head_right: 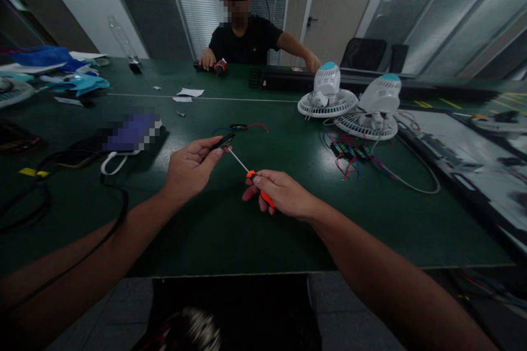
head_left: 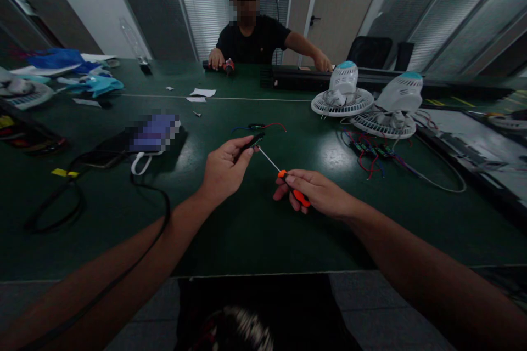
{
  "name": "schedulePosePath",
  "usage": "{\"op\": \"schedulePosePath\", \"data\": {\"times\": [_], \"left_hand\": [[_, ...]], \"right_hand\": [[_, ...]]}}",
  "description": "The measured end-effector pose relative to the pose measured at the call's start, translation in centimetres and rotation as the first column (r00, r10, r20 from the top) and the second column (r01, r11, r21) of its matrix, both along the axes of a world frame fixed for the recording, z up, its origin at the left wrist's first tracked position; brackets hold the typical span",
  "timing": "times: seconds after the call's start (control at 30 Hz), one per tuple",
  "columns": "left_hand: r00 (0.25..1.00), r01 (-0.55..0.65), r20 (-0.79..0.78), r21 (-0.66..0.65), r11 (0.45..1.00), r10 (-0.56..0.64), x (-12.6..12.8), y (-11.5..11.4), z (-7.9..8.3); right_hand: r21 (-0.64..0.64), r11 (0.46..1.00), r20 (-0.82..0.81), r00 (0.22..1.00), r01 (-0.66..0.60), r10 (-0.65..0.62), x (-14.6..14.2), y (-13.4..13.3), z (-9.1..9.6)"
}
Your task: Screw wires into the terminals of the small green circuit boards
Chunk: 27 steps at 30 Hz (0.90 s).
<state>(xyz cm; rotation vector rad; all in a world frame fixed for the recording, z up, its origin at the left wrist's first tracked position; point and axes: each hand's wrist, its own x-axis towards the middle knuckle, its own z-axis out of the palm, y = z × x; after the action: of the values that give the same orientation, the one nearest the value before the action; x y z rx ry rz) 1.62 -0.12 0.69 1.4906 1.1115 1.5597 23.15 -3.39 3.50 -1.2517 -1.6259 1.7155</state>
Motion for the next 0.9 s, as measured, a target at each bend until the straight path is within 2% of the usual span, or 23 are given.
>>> {"op": "schedulePosePath", "data": {"times": [0.33,0.9], "left_hand": [[1.000,0.028,-0.009,0.029,0.999,-0.028,-0.08,-0.03,-0.18],[0.999,0.035,-0.025,0.024,0.999,-0.034,-0.19,0.16,-0.40]], "right_hand": [[0.038,0.999,0.013,1.000,-0.022,0.022,0.13,0.14,-0.18],[0.024,1.000,0.065,0.998,-0.011,0.009,-0.08,0.08,-0.03]]}}
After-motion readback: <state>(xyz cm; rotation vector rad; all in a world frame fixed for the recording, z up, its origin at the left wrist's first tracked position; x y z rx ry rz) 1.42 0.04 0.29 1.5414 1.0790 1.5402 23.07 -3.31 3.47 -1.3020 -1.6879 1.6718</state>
